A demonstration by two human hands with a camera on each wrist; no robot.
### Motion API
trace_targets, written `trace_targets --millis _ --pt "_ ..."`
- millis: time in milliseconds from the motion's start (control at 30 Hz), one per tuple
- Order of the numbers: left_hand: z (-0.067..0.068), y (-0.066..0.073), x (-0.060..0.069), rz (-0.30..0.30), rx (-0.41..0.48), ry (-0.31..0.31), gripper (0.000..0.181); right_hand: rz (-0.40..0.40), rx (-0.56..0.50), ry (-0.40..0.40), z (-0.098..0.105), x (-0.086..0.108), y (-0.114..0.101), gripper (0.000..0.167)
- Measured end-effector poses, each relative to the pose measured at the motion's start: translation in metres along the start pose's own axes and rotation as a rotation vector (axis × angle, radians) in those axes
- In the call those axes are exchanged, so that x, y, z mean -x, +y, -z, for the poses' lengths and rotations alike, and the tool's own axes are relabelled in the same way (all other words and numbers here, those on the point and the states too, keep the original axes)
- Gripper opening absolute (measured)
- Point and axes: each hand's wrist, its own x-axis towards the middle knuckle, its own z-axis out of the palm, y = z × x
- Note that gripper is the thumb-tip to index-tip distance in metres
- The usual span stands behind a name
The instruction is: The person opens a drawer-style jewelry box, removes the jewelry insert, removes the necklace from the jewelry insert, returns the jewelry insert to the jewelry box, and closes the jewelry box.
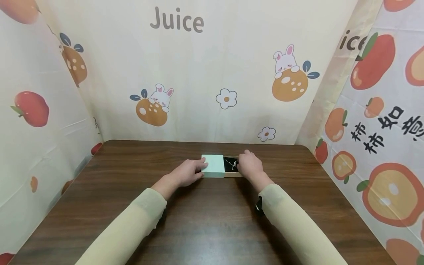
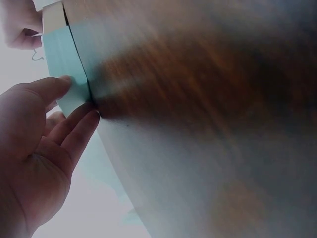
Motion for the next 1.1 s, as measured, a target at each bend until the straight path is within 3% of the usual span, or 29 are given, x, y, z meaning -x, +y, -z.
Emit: trace_targets --millis 467,767,833,1033,1100 --pt "-0.001 0.001 0.002 0.004 -0.002 0.001 0.054 -0.008 -0.173 0.053 0.013 -0.002 0.002 0.018" --pt "-0.001 0.000 0.001 -0.001 0.001 0.003 0.053 -0.088 -0.386 0.033 0.019 0.002 0.013 0.017" --pt "-0.001 0.001 0.001 -0.005 0.002 0.005 0.053 -0.115 -0.465 0.020 0.018 0.002 0.016 0.020" --pt "-0.001 0.001 0.002 -0.011 -0.004 0.005 0.053 -0.261 -0.858 -0.115 0.020 0.003 0.022 0.037" --pt "0.000 0.001 0.002 -0.011 -0.005 0.003 0.053 -0.286 -0.924 -0.158 0.021 0.004 0.024 0.040"
